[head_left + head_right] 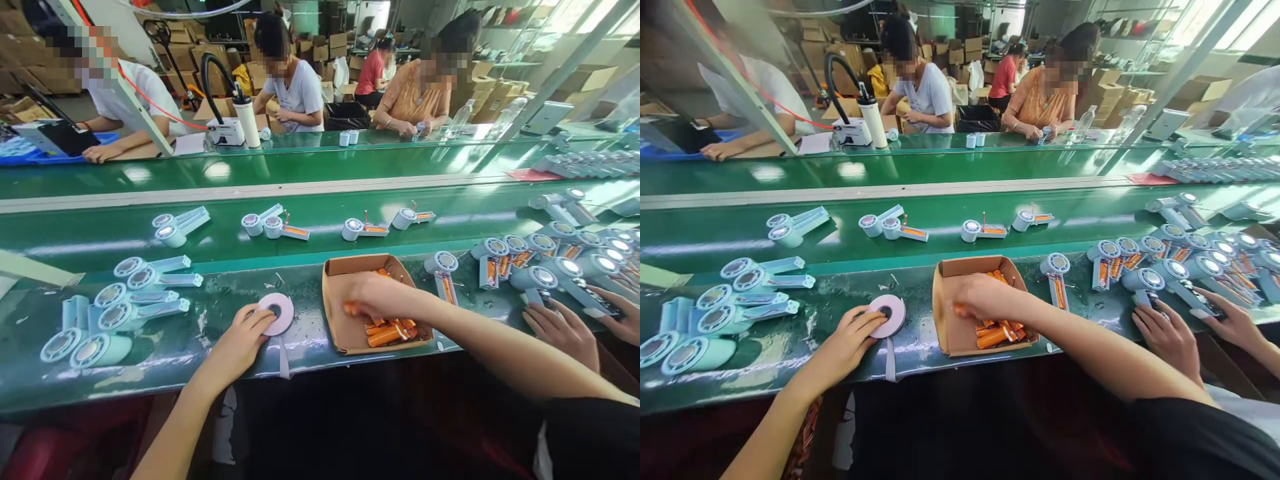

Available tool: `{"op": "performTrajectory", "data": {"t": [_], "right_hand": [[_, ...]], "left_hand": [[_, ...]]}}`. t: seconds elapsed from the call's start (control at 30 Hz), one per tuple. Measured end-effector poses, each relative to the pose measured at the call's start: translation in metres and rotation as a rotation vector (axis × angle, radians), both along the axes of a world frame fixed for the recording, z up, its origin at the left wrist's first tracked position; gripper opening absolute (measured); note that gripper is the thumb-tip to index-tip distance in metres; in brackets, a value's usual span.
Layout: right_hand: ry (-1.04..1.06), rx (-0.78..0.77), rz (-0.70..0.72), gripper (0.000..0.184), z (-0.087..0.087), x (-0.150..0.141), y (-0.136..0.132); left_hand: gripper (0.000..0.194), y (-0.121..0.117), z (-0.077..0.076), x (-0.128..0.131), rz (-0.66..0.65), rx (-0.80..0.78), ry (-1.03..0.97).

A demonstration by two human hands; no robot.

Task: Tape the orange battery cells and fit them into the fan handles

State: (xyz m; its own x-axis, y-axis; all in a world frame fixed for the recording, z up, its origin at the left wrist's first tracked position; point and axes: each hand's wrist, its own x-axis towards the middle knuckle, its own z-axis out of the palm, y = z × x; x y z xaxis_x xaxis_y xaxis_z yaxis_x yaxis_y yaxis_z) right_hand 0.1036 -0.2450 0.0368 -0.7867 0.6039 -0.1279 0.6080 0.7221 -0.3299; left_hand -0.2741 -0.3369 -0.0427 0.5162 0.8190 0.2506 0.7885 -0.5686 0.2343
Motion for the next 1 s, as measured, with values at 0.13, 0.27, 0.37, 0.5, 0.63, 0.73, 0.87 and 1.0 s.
{"op": "performTrajectory", "data": {"t": [0.13,0.27,0.37,0.5,0.63,0.73,0.87,1.0], "right_hand": [[0.703,-0.275,-0.386,0.042,0.004,-0.010,-0.007],[1.077,-0.276,-0.519,0.041,0.007,-0.020,-0.028],[1.077,0.106,-0.581,0.020,0.009,-0.026,-0.034],[1.251,0.133,-0.633,0.024,0.007,-0.025,-0.037],[1.253,0.243,-0.606,0.025,-0.001,-0.012,-0.036],[0.917,0.341,-0.606,0.017,-0.004,-0.001,-0.034],[1.057,0.431,-0.522,0.028,0.004,0.004,-0.049],[1.146,0.462,-0.275,0.038,0.007,0.005,-0.057]], "left_hand": [[0.027,0.001,0.025,0.028,0.070,0.088,-0.054],[0.024,-0.014,0.051,0.051,0.055,0.089,-0.157],[0.023,-0.017,0.058,0.062,0.008,0.143,-0.205],[0.015,-0.017,0.064,0.074,-0.079,0.215,-0.242],[0.010,-0.019,0.072,0.083,-0.138,0.177,-0.270],[0.011,-0.019,0.071,0.086,-0.148,0.163,-0.283],[0.013,-0.020,0.067,0.092,-0.158,0.135,-0.252],[0.017,-0.022,0.069,0.097,-0.198,0.098,-0.239]]}}
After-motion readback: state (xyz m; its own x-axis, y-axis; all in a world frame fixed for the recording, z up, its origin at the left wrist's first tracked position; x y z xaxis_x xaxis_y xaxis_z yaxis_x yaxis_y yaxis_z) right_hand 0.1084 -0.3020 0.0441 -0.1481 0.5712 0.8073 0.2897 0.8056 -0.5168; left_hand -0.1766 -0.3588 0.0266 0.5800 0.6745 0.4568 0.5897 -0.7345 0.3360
